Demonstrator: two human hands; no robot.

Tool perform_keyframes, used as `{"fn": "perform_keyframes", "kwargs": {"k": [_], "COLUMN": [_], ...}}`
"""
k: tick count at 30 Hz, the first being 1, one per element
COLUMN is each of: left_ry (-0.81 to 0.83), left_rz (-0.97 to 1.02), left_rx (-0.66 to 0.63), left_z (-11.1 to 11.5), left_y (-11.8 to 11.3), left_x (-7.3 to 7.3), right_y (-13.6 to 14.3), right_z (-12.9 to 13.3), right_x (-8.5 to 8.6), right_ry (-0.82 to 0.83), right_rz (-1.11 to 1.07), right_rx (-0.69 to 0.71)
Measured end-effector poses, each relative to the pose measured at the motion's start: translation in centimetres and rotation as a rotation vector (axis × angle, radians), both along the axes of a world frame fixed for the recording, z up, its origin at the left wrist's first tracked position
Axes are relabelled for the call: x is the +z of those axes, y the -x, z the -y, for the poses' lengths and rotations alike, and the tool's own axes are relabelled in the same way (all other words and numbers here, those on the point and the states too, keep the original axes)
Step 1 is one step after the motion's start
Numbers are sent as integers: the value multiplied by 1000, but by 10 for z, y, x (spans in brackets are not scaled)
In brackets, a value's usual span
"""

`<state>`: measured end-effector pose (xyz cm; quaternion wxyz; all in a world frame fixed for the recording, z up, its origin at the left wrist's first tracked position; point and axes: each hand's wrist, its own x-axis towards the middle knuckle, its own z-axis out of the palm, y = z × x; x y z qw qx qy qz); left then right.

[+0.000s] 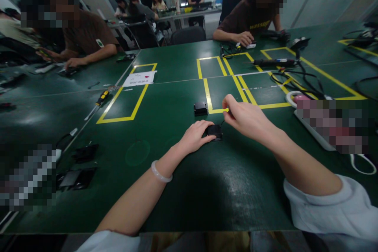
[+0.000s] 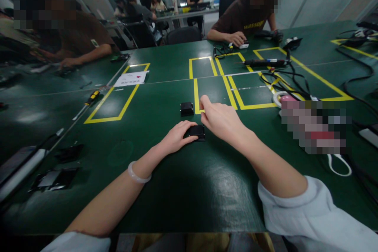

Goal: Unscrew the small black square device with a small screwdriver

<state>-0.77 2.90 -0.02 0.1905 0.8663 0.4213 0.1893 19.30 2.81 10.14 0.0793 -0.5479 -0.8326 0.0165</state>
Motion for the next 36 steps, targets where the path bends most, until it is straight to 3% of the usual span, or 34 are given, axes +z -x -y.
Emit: {"fn": "perform_keyframes", "kwargs": {"k": [18,27,36], "left_ry": [-1,9,-3], "left_rz": [-2,-10,0], "left_rx": [0,1,1], "left_z": [0,1,1], "left_y": [0,-1,0], "left_x": [0,2,0], "right_y": [-1,3,1], "right_z": [-1,-1,0], "right_x": [-2,-1,0], "right_ry": [-29,-31,-10], "right_rz": [-44,61,-9], "right_rx": [12,-18,5]}}
